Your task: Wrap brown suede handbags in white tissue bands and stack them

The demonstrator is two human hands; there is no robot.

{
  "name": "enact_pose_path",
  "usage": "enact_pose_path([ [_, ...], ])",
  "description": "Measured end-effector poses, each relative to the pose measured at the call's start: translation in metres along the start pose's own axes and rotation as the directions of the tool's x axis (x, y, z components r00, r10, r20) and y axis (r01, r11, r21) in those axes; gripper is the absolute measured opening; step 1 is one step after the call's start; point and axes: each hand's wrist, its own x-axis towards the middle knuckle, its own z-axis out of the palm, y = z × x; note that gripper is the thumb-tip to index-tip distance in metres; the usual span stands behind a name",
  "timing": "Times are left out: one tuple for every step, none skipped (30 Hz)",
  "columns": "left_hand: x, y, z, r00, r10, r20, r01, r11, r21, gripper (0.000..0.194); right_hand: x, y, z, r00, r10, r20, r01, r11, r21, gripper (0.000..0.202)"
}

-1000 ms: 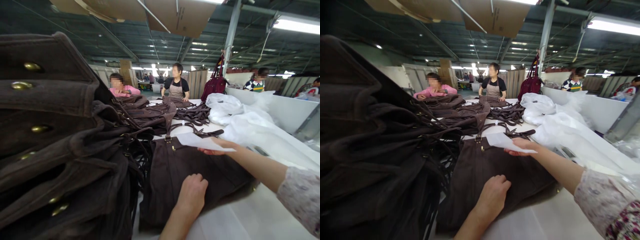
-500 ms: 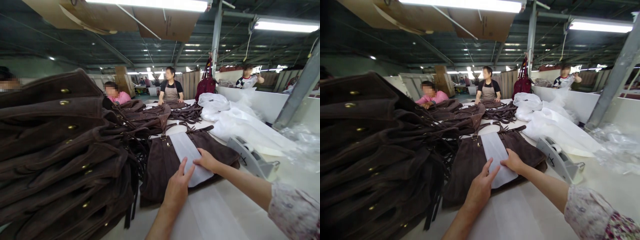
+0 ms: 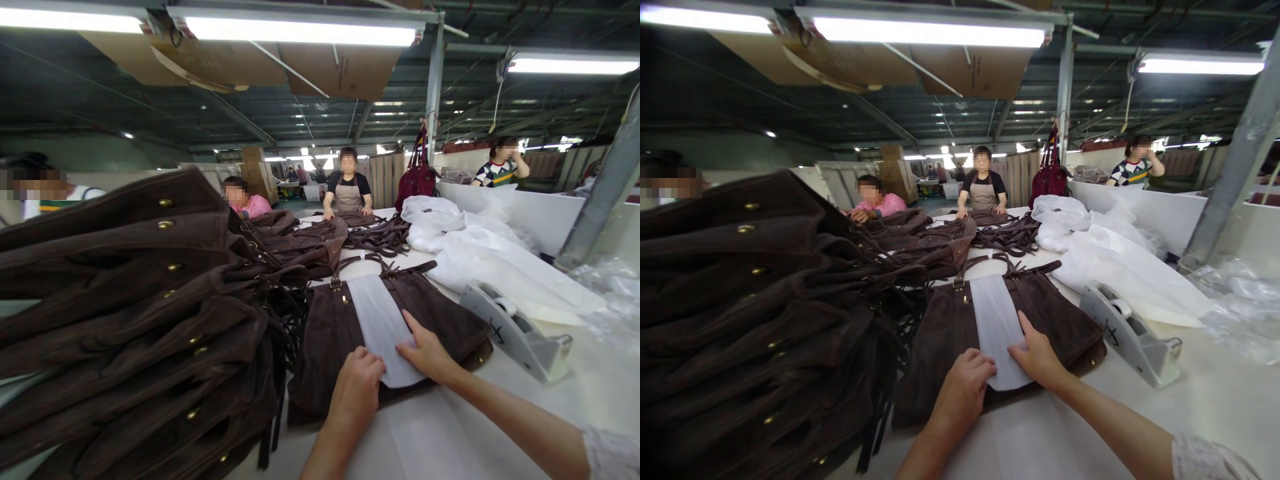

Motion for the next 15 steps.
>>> enact_pose_path([
  [-0.001,0.000,-0.001,1.000,-0.008,0.001,0.008,1.000,0.007,0.025,-0.003,-0.002,-0.001,1.000,-0.009,0.012,0.009,1.000,-0.001,0.082],
  [-0.001,0.000,-0.002,1.000,-0.018,0.003,0.017,1.000,0.015,0.024,-0.005,-0.004,-0.003,0.999,-0.030,0.032,0.030,1.000,0.006,0.079],
  [-0.002,0.000,-0.002,1.000,-0.027,0.007,0.026,0.999,0.024,0.023,-0.007,-0.005,-0.005,0.996,-0.067,0.061,0.066,0.998,0.021,0.071],
  [-0.003,0.000,-0.002,0.999,-0.034,0.013,0.033,0.999,0.032,0.022,-0.008,-0.006,-0.007,0.989,-0.113,0.095,0.109,0.993,0.044,0.060],
  [-0.003,0.000,-0.002,0.999,-0.038,0.020,0.037,0.998,0.041,0.020,-0.009,-0.008,-0.009,0.980,-0.156,0.124,0.149,0.987,0.065,0.048],
  [-0.004,0.000,-0.001,0.999,-0.039,0.028,0.038,0.998,0.051,0.019,-0.009,-0.009,-0.010,0.971,-0.185,0.149,0.176,0.982,0.076,0.038],
  [-0.004,0.000,-0.001,0.999,-0.038,0.036,0.036,0.998,0.060,0.018,-0.010,-0.009,-0.012,0.966,-0.196,0.170,0.187,0.980,0.066,0.031],
  [-0.004,0.000,-0.001,0.998,-0.035,0.045,0.032,0.997,0.069,0.017,-0.010,-0.010,-0.013,0.964,-0.192,0.184,0.189,0.981,0.033,0.028],
  [-0.004,0.000,-0.002,0.998,-0.032,0.053,0.028,0.997,0.078,0.017,-0.011,-0.010,-0.014,0.965,-0.182,0.191,0.190,0.982,-0.022,0.027],
  [-0.003,0.001,-0.002,0.998,-0.031,0.060,0.025,0.996,0.086,0.016,-0.012,-0.010,-0.015,0.965,-0.176,0.195,0.197,0.976,-0.093,0.027],
  [-0.002,0.001,-0.003,0.997,-0.029,0.066,0.023,0.995,0.094,0.016,-0.014,-0.010,-0.017,0.964,-0.176,0.200,0.210,0.963,-0.167,0.027],
  [-0.002,0.001,-0.003,0.997,-0.028,0.072,0.020,0.995,0.101,0.016,-0.016,-0.009,-0.019,0.962,-0.177,0.209,0.224,0.947,-0.232,0.026],
  [-0.001,0.002,-0.004,0.997,-0.026,0.077,0.018,0.994,0.107,0.015,-0.018,-0.009,-0.021,0.960,-0.176,0.219,0.235,0.932,-0.278,0.025],
  [-0.001,0.002,-0.005,0.996,-0.024,0.084,0.014,0.994,0.111,0.015,-0.020,-0.009,-0.023,0.957,-0.174,0.231,0.241,0.921,-0.305,0.024],
  [-0.001,0.003,-0.007,0.996,-0.020,0.091,0.009,0.993,0.114,0.015,-0.023,-0.009,-0.024,0.953,-0.174,0.247,0.249,0.915,-0.318,0.023],
])
